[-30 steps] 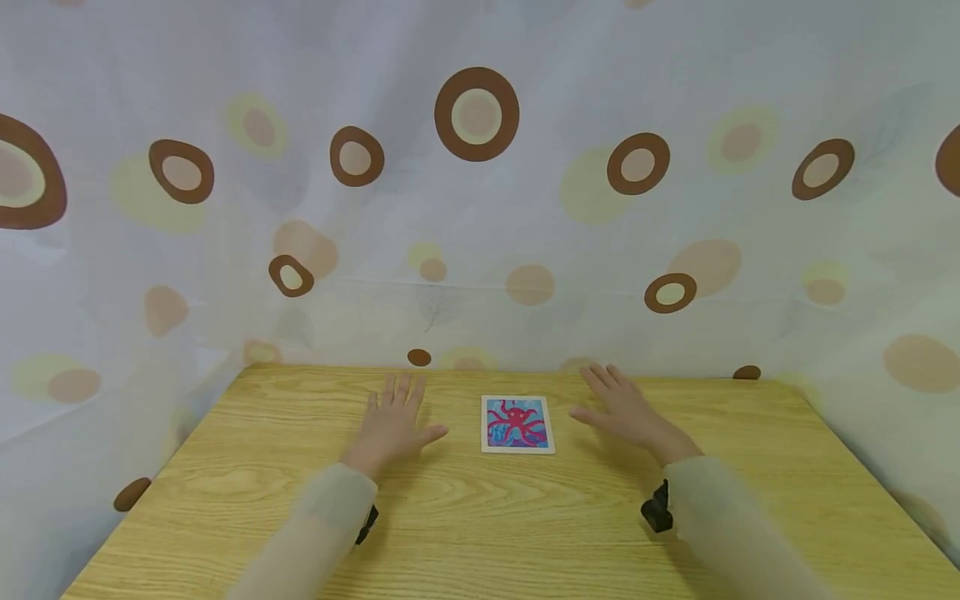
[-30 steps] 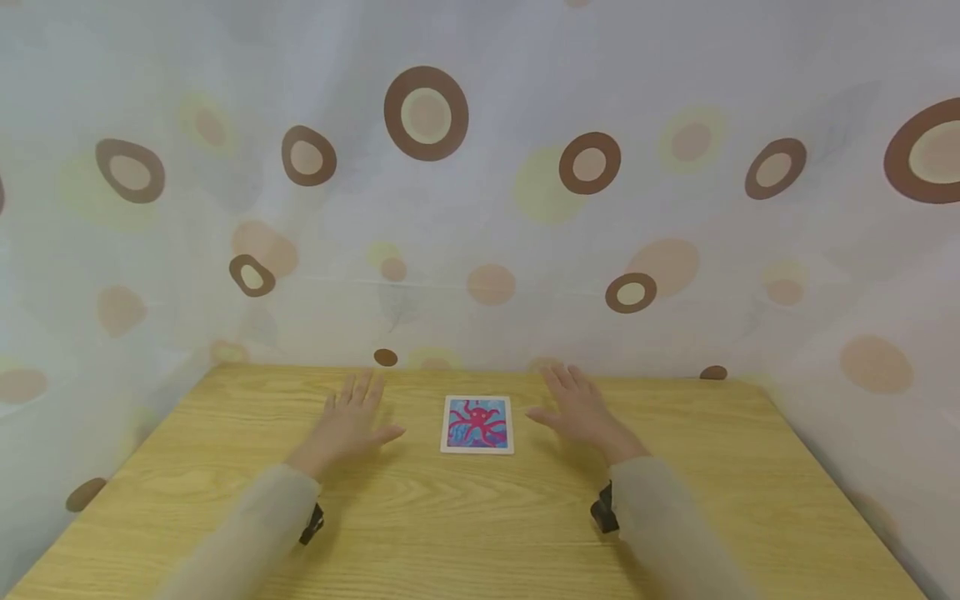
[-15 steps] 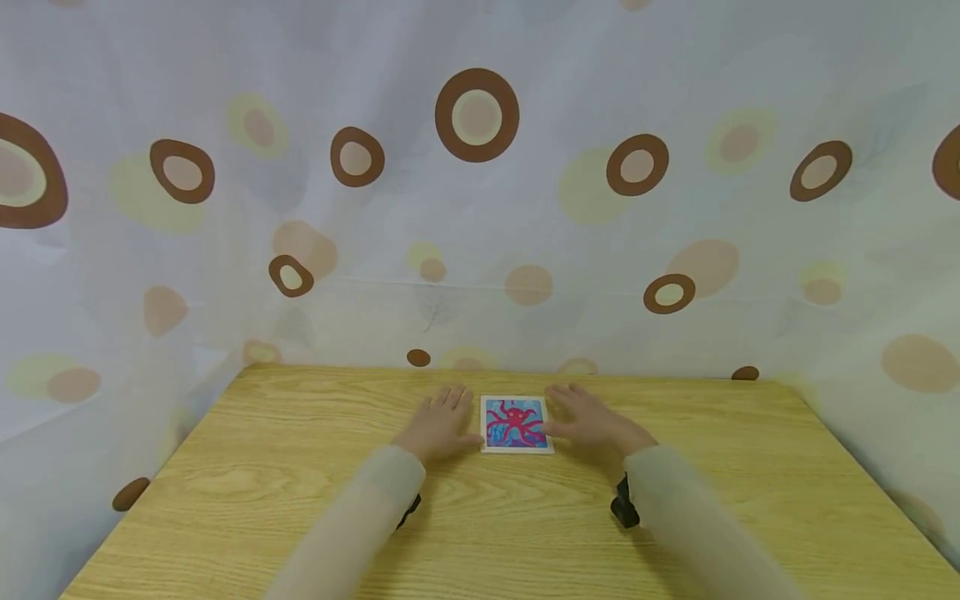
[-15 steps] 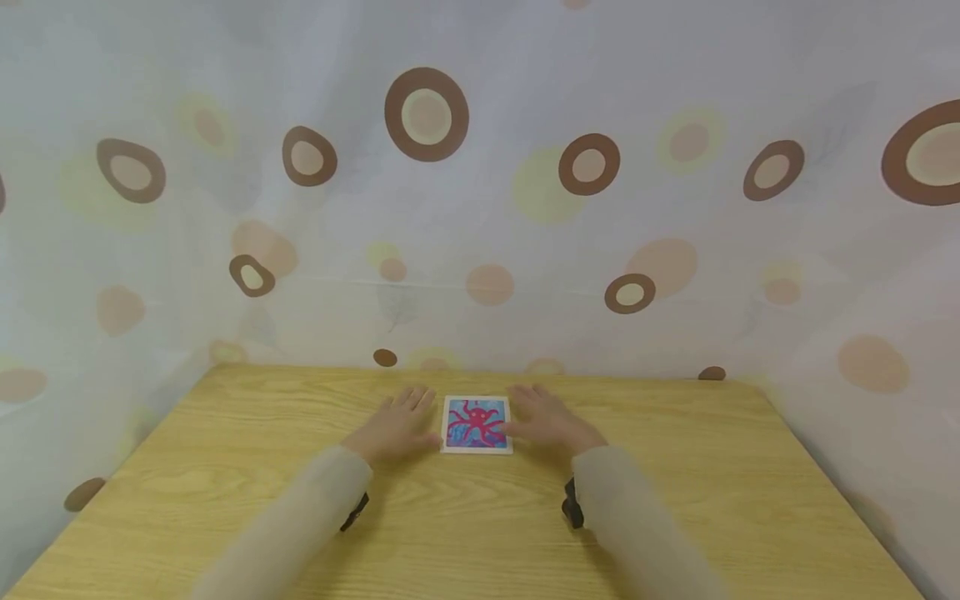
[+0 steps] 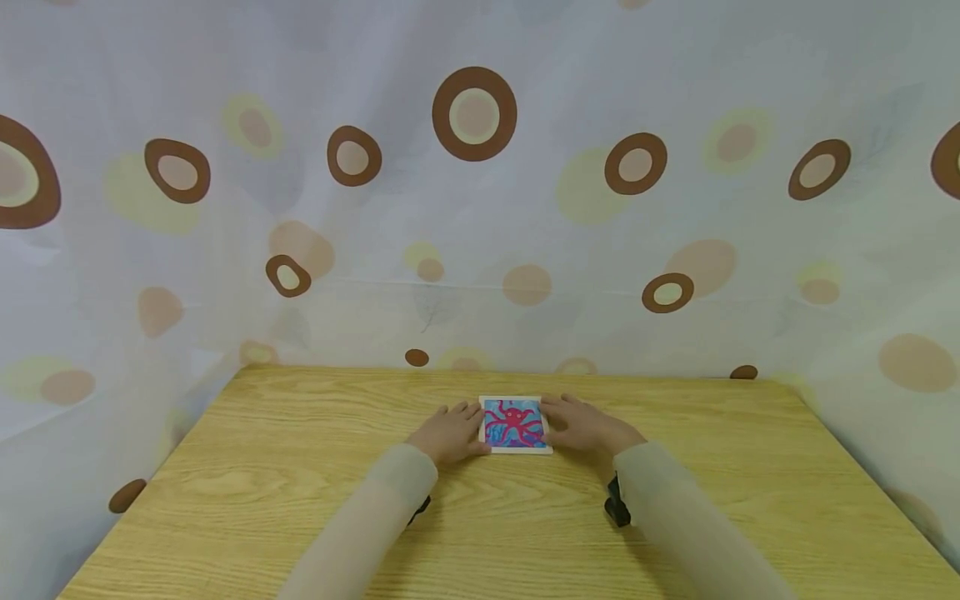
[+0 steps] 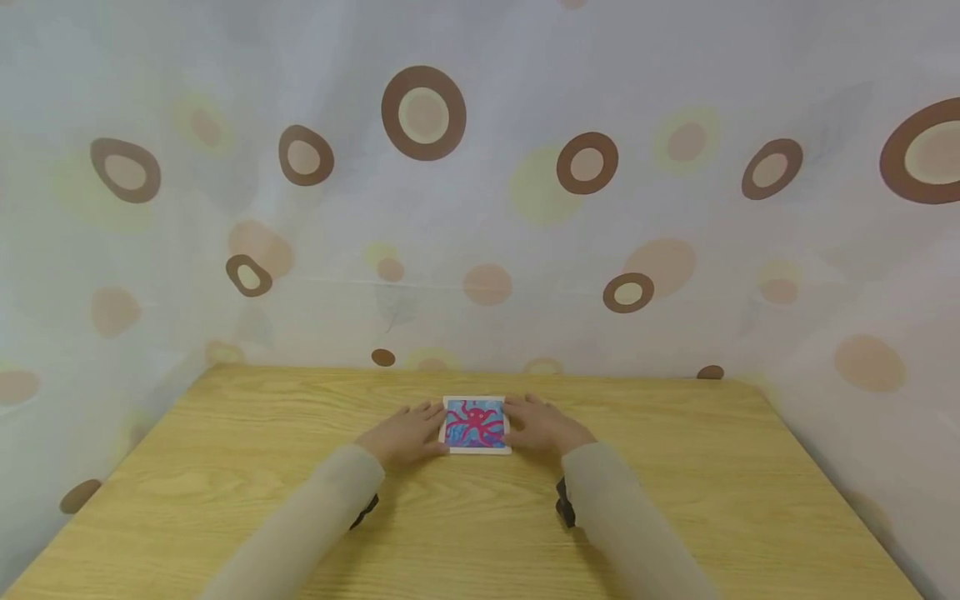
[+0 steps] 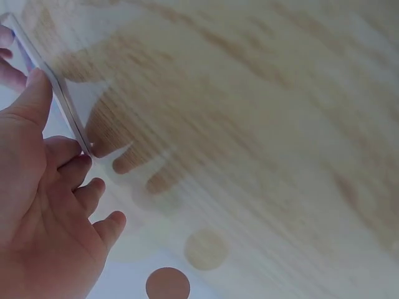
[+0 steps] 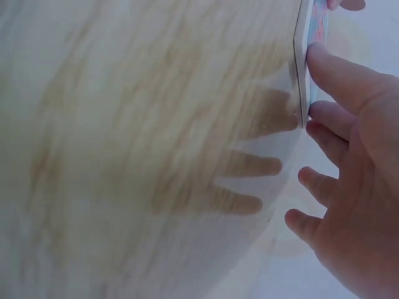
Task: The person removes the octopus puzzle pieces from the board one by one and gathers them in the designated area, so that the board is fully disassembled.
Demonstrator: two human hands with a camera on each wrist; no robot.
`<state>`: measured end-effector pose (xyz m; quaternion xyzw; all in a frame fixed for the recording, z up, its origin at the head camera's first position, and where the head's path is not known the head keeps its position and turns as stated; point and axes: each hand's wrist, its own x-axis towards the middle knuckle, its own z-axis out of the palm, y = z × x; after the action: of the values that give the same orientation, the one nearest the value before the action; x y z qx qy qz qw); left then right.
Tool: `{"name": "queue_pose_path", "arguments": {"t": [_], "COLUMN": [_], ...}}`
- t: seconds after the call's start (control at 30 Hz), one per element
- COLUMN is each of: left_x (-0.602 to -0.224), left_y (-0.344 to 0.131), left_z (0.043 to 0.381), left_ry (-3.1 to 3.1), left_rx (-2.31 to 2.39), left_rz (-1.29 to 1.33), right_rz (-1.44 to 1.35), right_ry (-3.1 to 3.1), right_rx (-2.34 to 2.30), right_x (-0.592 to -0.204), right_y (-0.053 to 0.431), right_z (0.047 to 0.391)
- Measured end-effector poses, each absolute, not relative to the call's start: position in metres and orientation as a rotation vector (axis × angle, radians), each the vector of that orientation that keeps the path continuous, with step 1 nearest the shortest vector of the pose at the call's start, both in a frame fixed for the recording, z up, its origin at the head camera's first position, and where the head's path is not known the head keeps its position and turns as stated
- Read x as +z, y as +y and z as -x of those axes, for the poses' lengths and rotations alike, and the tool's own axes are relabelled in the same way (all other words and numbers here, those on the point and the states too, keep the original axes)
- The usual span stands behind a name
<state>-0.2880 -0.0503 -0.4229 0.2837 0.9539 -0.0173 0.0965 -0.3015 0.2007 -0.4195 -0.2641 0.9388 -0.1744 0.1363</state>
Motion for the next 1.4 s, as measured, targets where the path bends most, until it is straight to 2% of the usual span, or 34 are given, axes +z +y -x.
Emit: {"name": "queue_pose_path", "arguments": {"t": [0.4, 0.67, 1.1, 1.4], "left_x": [-0.424, -0.428, -0.426, -0.426], "left_y": [-0.052, -0.057, -0.07, -0.076], "left_z": [0.276, 0.247, 0.198, 0.18], "left_ry": [2.831, 2.852, 2.851, 2.838], "left_rx": [-0.136, -0.245, -0.132, -0.086], "left_rz": [-0.872, -1.007, -1.097, -1.115], "right_rz": [0.805, 0.91, 1.051, 1.073], "right_ry": [2.694, 2.72, 2.744, 2.752], "right_rx": [-0.549, -0.402, -0.309, -0.29], "right_x": [-0.419, -0.42, -0.423, -0.422], "right_y": [0.201, 0.201, 0.197, 0.195], "right_z": [0.287, 0.259, 0.215, 0.194]}}
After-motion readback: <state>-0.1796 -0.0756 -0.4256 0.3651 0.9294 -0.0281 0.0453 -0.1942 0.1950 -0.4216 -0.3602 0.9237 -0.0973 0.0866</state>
